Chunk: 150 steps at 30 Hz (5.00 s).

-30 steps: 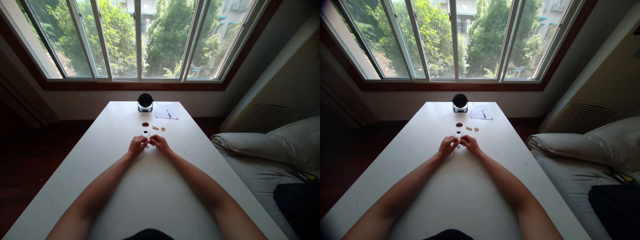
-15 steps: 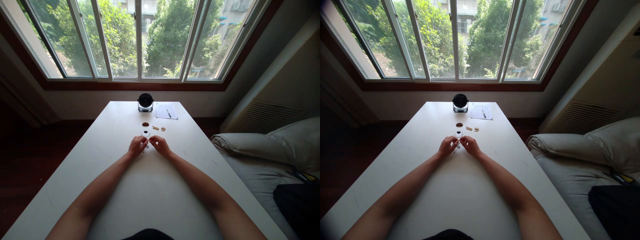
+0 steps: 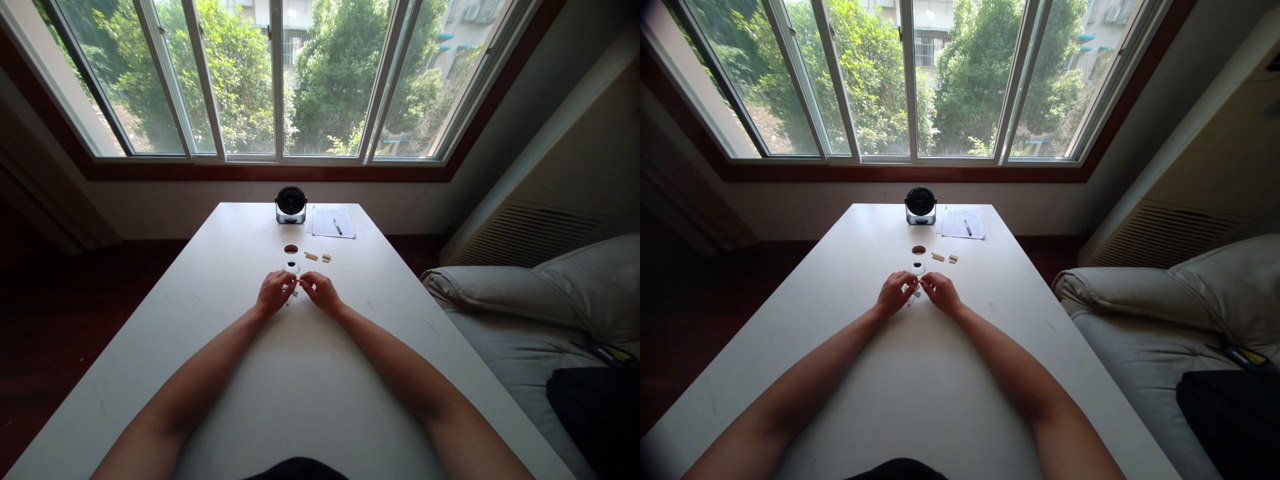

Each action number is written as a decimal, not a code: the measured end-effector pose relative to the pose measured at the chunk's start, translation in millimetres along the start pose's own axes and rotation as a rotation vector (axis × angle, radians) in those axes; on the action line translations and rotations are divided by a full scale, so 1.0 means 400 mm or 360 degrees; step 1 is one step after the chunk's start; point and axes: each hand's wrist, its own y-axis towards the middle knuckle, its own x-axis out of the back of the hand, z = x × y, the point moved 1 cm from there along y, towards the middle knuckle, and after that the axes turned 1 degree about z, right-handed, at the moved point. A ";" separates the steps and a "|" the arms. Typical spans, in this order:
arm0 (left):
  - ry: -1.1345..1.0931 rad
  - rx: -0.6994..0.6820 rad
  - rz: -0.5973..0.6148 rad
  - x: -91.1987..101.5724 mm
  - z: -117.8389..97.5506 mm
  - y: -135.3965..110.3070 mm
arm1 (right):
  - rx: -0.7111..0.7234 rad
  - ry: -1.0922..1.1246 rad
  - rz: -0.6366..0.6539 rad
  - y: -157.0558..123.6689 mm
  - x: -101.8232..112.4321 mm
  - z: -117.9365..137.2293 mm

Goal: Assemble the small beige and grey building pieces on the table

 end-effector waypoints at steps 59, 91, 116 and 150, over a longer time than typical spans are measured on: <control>0.0020 -0.0002 0.0067 0.003 0.000 -0.002 | 0.0216 -0.0233 0.0068 -0.001 0.009 0.010; 0.0006 -0.0004 0.0031 -0.003 0.005 -0.004 | 0.0299 -0.0358 0.0068 -0.001 0.008 -0.001; -0.0028 0.0035 0.0069 -0.015 0.014 -0.005 | 0.0329 -0.0397 0.0073 -0.001 0.016 0.004; -0.0056 0.0166 0.0050 -0.004 0.009 -0.003 | -0.0510 -0.1139 -0.0245 0.087 0.095 -0.274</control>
